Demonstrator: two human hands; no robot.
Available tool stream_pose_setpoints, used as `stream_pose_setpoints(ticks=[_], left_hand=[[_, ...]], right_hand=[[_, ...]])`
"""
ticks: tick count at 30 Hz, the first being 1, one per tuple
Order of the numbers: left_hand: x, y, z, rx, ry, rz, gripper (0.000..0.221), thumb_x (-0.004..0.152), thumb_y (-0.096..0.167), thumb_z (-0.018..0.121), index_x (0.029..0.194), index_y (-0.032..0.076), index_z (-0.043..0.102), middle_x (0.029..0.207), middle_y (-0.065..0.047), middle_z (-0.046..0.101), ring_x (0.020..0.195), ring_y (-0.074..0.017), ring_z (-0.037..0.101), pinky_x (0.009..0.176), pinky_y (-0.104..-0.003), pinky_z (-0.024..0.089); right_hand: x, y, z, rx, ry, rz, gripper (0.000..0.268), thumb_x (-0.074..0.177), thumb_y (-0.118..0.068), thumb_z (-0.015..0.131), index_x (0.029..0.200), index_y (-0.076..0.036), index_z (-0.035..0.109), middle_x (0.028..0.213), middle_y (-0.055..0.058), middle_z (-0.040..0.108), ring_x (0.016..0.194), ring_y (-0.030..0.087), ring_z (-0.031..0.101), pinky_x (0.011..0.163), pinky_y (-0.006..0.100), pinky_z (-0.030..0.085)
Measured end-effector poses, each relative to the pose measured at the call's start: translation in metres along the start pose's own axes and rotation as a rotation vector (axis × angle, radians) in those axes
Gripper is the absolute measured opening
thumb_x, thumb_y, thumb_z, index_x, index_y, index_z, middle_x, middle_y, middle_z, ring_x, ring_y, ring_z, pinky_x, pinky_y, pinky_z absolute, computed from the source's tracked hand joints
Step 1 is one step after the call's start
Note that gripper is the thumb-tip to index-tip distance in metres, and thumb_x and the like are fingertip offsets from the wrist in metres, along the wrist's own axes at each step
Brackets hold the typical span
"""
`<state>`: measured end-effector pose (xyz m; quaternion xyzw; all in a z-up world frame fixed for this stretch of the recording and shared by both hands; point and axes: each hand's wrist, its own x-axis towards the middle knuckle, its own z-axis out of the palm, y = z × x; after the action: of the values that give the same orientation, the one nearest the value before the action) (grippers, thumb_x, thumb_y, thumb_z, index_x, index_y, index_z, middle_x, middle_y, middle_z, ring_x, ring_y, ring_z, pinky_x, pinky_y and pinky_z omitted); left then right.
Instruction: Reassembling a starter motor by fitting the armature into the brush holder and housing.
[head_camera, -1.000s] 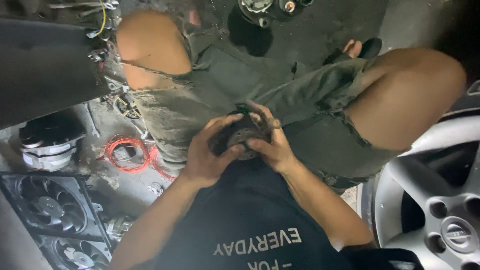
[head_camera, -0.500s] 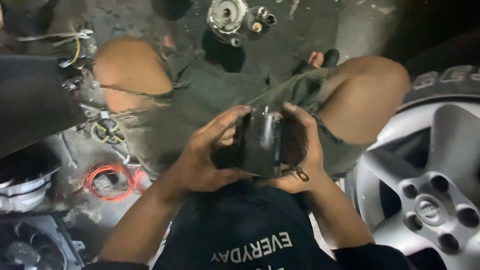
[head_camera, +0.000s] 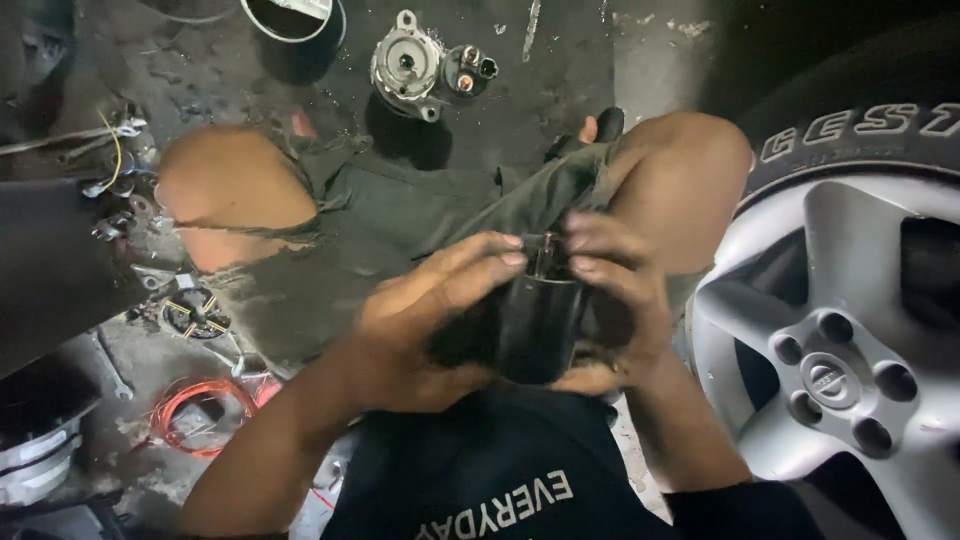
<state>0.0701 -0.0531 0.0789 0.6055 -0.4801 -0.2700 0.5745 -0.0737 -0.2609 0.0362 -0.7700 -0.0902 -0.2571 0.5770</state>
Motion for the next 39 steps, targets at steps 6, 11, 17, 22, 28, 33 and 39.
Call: stream_pose_setpoints(ticks=[6,11,17,22,28,33,39], left_hand=[[0.001,-0.011,-0.001,0.289,-0.021,0.063,0.078,0.087,0.034,0.089,0.148,0.005,0.048,0.146,-0.025,0.06,0.135,-0.0361,0.066,0.116,-0.043,0.054],[-0.008,-0.031,-0.001,0.368,-0.141,-0.246,0.094,0.083,0.063,0.077,0.158,0.024,0.036,0.164,-0.025,0.034,0.139,-0.0518,0.052,0.096,-0.065,0.052],[-0.035,-0.077,0.014,0.638,0.025,-0.032,0.051,0.096,0.024,0.066,0.142,0.006,0.056,0.146,-0.019,0.059,0.131,-0.0404,0.061,0.113,-0.049,0.05],[-0.03,-0.097,-0.03,0.408,0.039,-0.142,0.069,0.087,0.03,0.081,0.144,0.006,0.051,0.15,-0.021,0.055,0.14,-0.0396,0.056,0.117,-0.049,0.048],[0.025,-0.107,-0.078,0.538,0.29,-0.386,0.079,0.072,0.028,0.094,0.137,0.011,0.052,0.131,-0.012,0.067,0.117,-0.036,0.069,0.094,-0.046,0.054],[0.06,-0.121,-0.09,0.497,0.281,-0.583,0.082,0.075,0.032,0.091,0.141,0.018,0.045,0.13,-0.008,0.069,0.113,-0.0264,0.071,0.084,-0.035,0.056],[0.075,-0.143,-0.1,0.378,0.293,-0.399,0.077,0.075,0.009,0.094,0.137,0.006,0.048,0.146,-0.018,0.059,0.138,-0.0342,0.061,0.114,-0.039,0.052]], right_hand=[[-0.008,0.007,0.001,-0.017,-0.046,-0.012,0.088,0.076,-0.042,0.091,0.139,-0.002,0.045,0.136,0.019,0.052,0.132,0.033,0.056,0.119,0.053,0.055],[-0.015,0.013,0.029,-0.248,0.024,0.548,0.091,0.076,-0.062,0.073,0.142,-0.004,0.052,0.143,0.017,0.061,0.131,0.034,0.064,0.116,0.046,0.051],[0.004,0.02,0.062,-0.246,-0.044,0.881,0.074,0.067,-0.046,0.083,0.13,-0.012,0.063,0.124,0.008,0.073,0.114,0.026,0.071,0.098,0.038,0.053],[0.037,0.043,0.05,-0.147,-0.252,0.879,0.098,0.062,-0.061,0.082,0.144,-0.018,0.051,0.142,0.011,0.064,0.129,0.031,0.063,0.108,0.047,0.046],[0.118,0.07,0.013,-0.395,-0.371,0.718,0.095,0.07,-0.043,0.093,0.146,-0.005,0.05,0.143,0.024,0.053,0.131,0.048,0.051,0.109,0.069,0.031],[0.134,0.15,-0.003,-0.47,-0.282,0.592,0.085,0.077,-0.037,0.096,0.144,-0.007,0.053,0.139,0.017,0.059,0.13,0.037,0.056,0.107,0.048,0.044],[0.14,0.196,0.009,-0.288,-0.515,0.788,0.09,0.074,-0.031,0.095,0.148,-0.014,0.048,0.142,0.012,0.053,0.131,0.033,0.055,0.108,0.046,0.041]])
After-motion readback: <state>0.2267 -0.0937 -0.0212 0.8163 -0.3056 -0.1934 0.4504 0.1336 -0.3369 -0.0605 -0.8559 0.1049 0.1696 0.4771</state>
